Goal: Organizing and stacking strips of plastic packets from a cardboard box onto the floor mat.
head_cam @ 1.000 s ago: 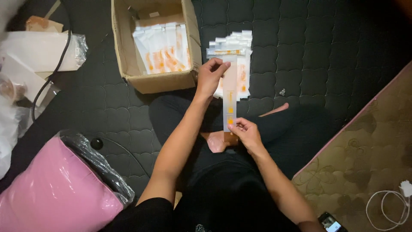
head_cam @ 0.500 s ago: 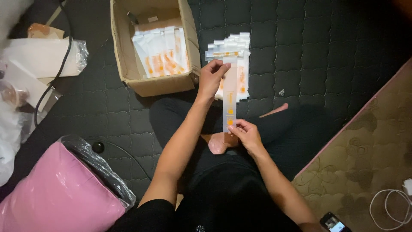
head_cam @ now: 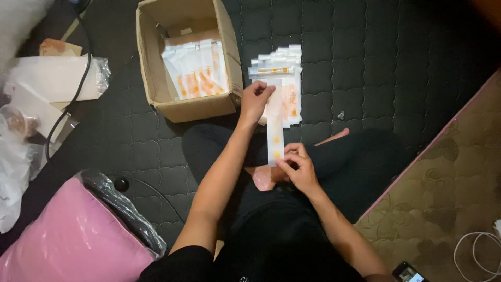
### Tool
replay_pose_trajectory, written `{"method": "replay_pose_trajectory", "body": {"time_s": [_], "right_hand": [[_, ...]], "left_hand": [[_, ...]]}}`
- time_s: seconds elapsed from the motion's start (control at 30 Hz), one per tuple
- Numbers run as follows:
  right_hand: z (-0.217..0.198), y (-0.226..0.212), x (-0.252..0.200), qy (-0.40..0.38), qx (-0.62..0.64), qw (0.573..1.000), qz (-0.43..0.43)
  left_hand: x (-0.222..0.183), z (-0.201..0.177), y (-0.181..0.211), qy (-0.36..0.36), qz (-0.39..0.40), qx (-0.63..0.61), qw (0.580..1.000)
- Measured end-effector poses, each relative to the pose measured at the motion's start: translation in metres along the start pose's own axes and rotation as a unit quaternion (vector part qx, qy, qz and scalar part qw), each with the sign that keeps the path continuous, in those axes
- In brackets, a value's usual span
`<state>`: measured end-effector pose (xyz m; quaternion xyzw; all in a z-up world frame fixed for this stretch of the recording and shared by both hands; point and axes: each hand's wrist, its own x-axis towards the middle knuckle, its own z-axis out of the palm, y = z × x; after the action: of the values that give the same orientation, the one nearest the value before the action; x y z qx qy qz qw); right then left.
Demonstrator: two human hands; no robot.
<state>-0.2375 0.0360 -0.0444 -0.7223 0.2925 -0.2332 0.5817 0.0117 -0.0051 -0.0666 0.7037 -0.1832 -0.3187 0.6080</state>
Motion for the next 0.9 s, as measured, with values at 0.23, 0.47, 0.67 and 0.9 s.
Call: {"method": "replay_pose_trajectory", "body": {"time_s": [0.23, 0.47, 0.67, 0.9], "right_hand": [[-0.019, -0.058, 0.029, 0.016, 0.057, 0.977, -0.207], [-0.030, -0.057, 0.054, -0.021, 0.156, 0.972, -0.174], [-0.026, -0.104, 0.066, 0.037, 0.116, 0.986, -0.117], [-0.017, -0.099, 0.069, 0.053, 0.123, 0.988, -0.083]], "left_hand": [[-0.010, -0.002, -0.113, -0.119, -0.076, 0.193, 0.971], [-0.050, -0.019, -0.086, -0.328, -0.118, 0.416, 0.840], [-0.070, -0.042, 0.084, -0.226, 0.041, -0.042, 0.972], [-0.073, -0.023, 0.094, -0.194, 0.130, 0.017, 0.972]]}}
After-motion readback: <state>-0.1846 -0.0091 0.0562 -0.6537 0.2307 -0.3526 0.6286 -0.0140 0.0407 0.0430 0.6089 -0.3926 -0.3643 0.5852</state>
